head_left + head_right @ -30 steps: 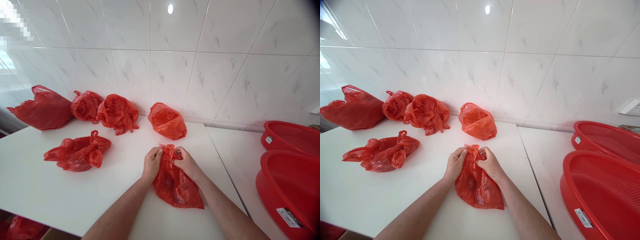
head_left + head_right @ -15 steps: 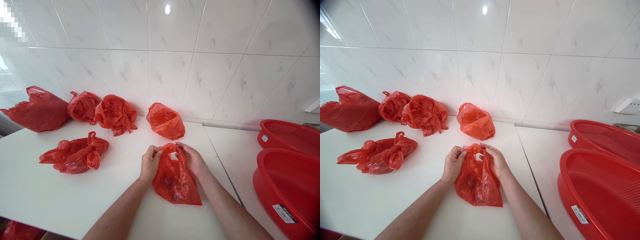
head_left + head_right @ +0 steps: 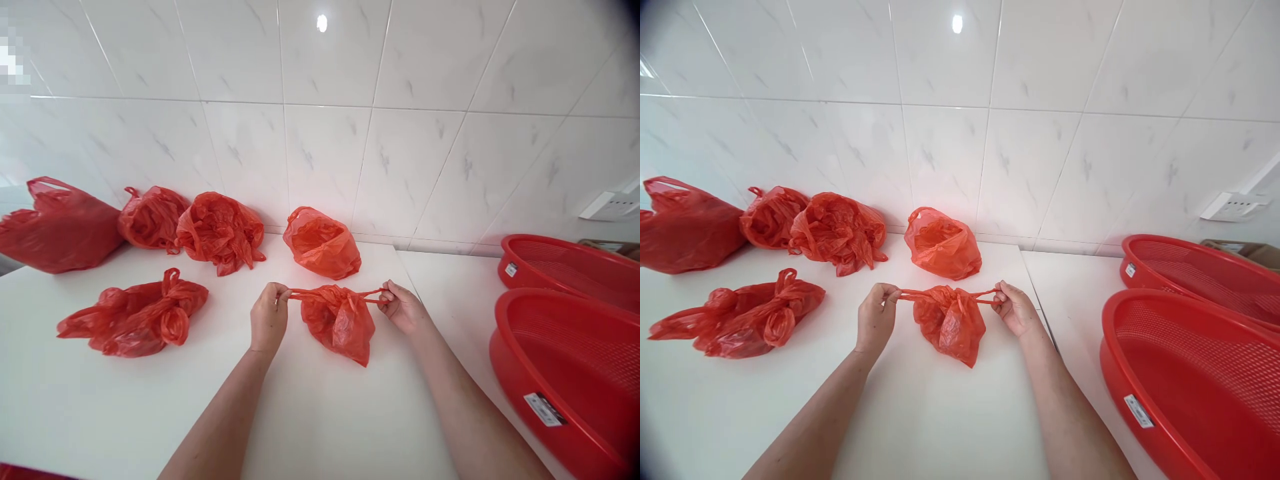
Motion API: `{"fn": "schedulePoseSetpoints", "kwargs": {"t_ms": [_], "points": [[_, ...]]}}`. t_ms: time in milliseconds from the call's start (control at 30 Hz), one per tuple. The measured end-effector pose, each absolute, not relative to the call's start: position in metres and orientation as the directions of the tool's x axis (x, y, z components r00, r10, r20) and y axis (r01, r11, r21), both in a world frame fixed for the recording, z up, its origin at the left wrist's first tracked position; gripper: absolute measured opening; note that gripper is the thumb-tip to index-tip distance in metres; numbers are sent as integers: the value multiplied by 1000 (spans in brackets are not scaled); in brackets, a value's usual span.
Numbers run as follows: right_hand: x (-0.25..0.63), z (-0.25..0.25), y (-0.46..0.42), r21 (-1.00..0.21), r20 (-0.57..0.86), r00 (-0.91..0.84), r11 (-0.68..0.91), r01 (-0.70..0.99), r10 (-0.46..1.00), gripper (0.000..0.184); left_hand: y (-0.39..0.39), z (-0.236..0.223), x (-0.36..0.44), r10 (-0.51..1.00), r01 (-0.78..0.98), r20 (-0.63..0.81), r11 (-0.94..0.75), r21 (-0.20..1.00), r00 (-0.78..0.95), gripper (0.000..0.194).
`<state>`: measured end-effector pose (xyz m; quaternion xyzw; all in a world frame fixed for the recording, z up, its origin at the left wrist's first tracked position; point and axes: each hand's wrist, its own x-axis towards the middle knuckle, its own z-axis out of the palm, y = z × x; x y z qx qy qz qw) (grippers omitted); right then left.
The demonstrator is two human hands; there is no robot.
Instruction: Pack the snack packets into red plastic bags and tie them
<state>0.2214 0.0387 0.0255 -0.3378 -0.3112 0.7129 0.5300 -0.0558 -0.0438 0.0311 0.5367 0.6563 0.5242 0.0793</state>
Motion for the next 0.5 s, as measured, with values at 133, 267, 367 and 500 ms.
{"fn": "schedulePoseSetpoints", "kwargs": {"t_ms": [133, 267, 367, 500], "points": [[225, 22, 41, -867, -177, -197, -248, -433, 964, 25, -43, 31, -63, 778, 632, 408, -19, 775, -477, 14], [223, 18, 40, -918, -181, -203, -239, -315, 962, 30, -40, 24, -66, 780, 581, 321, 65, 812, -537, 19], [221, 18, 36, -980, -134, -201, -160, -119, 970, 33, -32, 14, -69, 786, 537, 282, 75, 840, -550, 18], [211, 20, 24, -964, -29, -281, 48, 263, 959, 36, -28, 8, -63, 710, 649, 519, -114, 752, -476, 15]]}}
